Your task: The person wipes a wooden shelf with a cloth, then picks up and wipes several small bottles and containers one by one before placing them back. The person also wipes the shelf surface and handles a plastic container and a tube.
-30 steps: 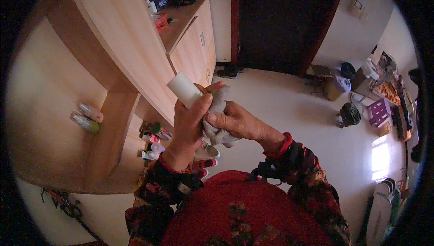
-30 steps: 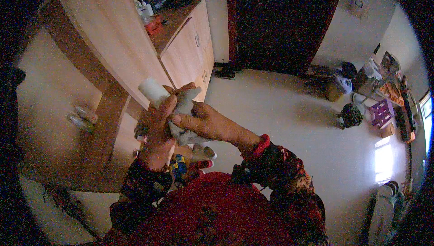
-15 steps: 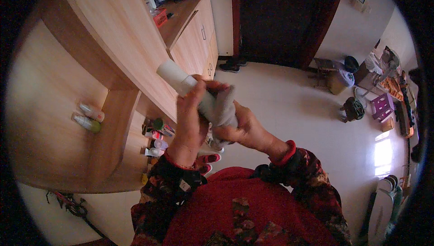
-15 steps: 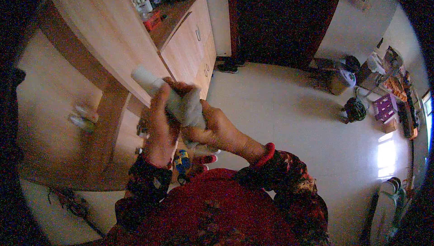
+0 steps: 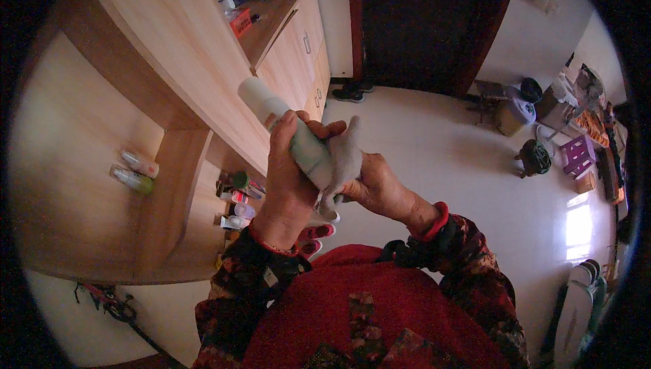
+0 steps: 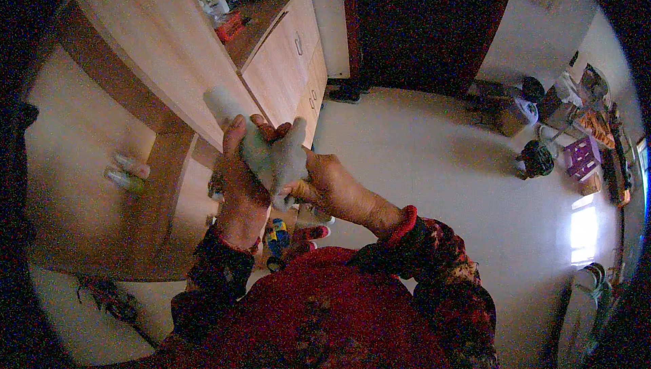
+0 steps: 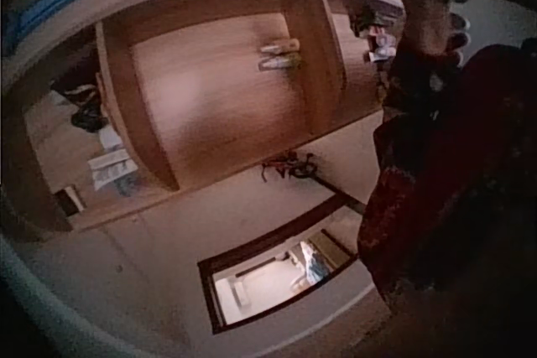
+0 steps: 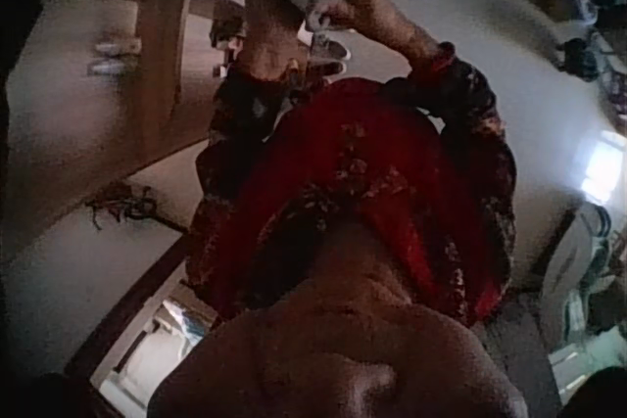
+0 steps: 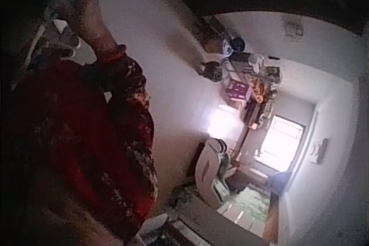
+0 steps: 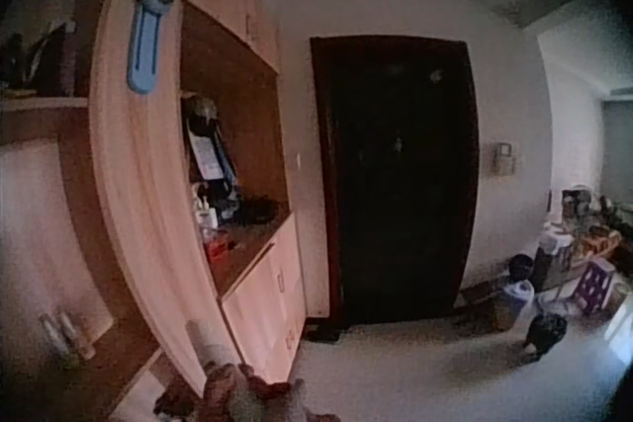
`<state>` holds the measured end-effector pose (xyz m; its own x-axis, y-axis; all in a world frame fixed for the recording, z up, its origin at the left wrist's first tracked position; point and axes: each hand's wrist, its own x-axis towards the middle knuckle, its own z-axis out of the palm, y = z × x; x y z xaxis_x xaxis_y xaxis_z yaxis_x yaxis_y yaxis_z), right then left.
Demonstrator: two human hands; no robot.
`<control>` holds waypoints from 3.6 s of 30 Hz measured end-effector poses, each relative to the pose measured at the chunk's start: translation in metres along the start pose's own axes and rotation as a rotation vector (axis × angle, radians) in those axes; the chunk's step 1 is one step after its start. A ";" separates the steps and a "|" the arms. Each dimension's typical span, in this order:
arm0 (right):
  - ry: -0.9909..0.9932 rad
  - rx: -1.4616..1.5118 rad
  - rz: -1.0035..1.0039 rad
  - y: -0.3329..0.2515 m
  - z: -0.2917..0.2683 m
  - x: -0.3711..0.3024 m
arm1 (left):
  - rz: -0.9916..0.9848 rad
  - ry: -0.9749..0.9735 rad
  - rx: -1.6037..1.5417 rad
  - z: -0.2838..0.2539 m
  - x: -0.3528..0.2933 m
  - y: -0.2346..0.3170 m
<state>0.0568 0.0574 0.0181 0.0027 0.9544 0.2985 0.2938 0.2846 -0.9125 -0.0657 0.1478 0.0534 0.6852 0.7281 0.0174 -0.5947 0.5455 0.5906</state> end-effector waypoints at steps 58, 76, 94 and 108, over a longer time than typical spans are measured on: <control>0.080 0.632 0.149 -0.082 0.057 0.045 | 0.017 0.151 1.158 0.010 -0.139 0.039; -0.061 0.729 0.229 -0.072 0.069 0.047 | -0.008 0.076 0.916 -0.025 -0.135 0.026; -0.123 0.705 0.240 -0.066 0.061 0.049 | -0.218 -0.068 0.436 -0.031 -0.143 0.033; 0.247 0.772 0.393 -0.061 0.071 0.037 | -0.099 0.266 1.371 -0.013 -0.114 0.032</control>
<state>-0.0287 0.0814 0.0652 0.1988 0.9745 -0.1044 -0.4949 0.0078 -0.8689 -0.1681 0.0881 0.0604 0.5085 0.8511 -0.1307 0.4356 -0.1233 0.8917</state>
